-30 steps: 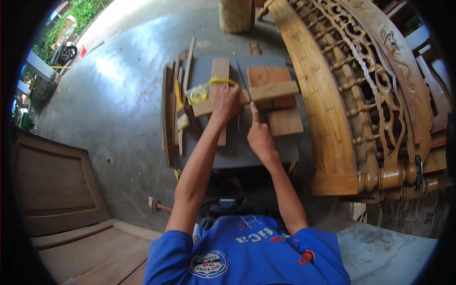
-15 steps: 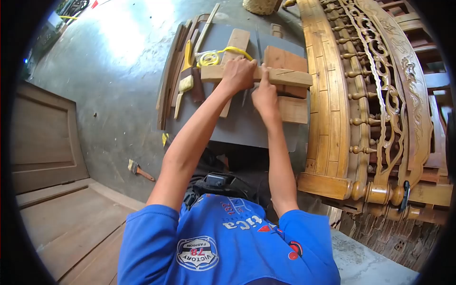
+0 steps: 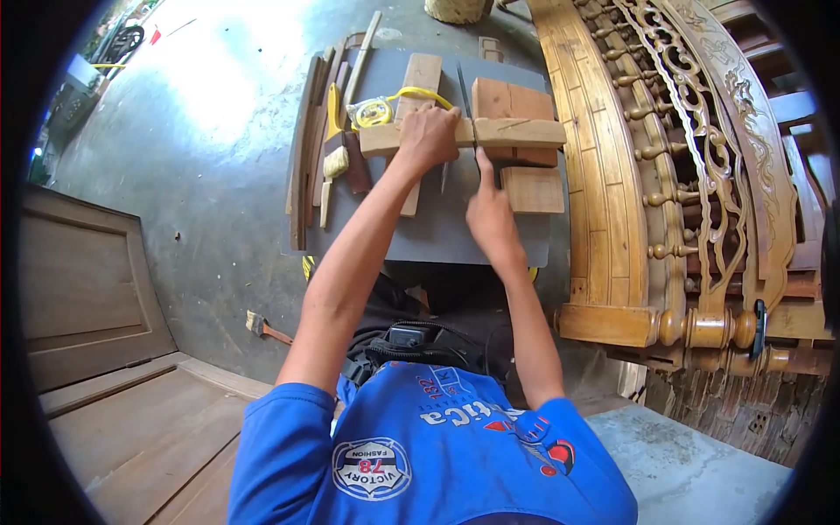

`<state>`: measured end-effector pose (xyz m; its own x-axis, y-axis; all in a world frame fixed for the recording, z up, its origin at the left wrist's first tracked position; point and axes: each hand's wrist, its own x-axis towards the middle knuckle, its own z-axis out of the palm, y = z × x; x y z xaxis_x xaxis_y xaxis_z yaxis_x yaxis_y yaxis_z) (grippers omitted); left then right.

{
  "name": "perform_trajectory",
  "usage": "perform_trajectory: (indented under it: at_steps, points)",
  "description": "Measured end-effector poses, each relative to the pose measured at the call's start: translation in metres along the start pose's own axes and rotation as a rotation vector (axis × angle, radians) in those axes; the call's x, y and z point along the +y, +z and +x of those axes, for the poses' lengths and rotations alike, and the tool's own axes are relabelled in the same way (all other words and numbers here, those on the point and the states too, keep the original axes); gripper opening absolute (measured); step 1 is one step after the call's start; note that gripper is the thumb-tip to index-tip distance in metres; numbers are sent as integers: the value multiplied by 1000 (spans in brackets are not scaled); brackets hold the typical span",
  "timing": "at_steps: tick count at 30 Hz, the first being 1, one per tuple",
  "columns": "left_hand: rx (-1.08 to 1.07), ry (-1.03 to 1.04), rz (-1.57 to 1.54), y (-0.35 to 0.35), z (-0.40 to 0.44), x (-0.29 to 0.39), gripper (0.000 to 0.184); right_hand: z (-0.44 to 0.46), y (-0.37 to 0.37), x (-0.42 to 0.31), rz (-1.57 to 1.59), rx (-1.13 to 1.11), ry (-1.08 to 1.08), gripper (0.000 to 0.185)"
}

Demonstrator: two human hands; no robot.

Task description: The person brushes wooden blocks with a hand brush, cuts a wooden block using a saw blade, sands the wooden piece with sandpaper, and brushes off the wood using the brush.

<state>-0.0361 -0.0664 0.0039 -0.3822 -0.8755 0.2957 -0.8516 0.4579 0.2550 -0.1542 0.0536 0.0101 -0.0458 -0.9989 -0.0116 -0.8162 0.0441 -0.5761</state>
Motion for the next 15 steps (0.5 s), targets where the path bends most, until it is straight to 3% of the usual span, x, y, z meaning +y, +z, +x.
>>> perform_trajectory:
  at_steps: [3, 6, 11, 15]
  points:
    - [-41, -12, 7, -2, 1, 1, 33, 44, 10, -9, 99, 90, -26, 67]
    - [-7, -21, 16, 4, 2, 0, 34, 14, 15, -6, 51, 138, -15, 68]
    - [-46, -2, 64, 0, 3, 1, 35, -108, -4, 11, 81, -59, 100, 70]
    - [-43, 14, 25, 4, 4, -2, 36, -89, -19, 6, 67, -121, 126, 69]
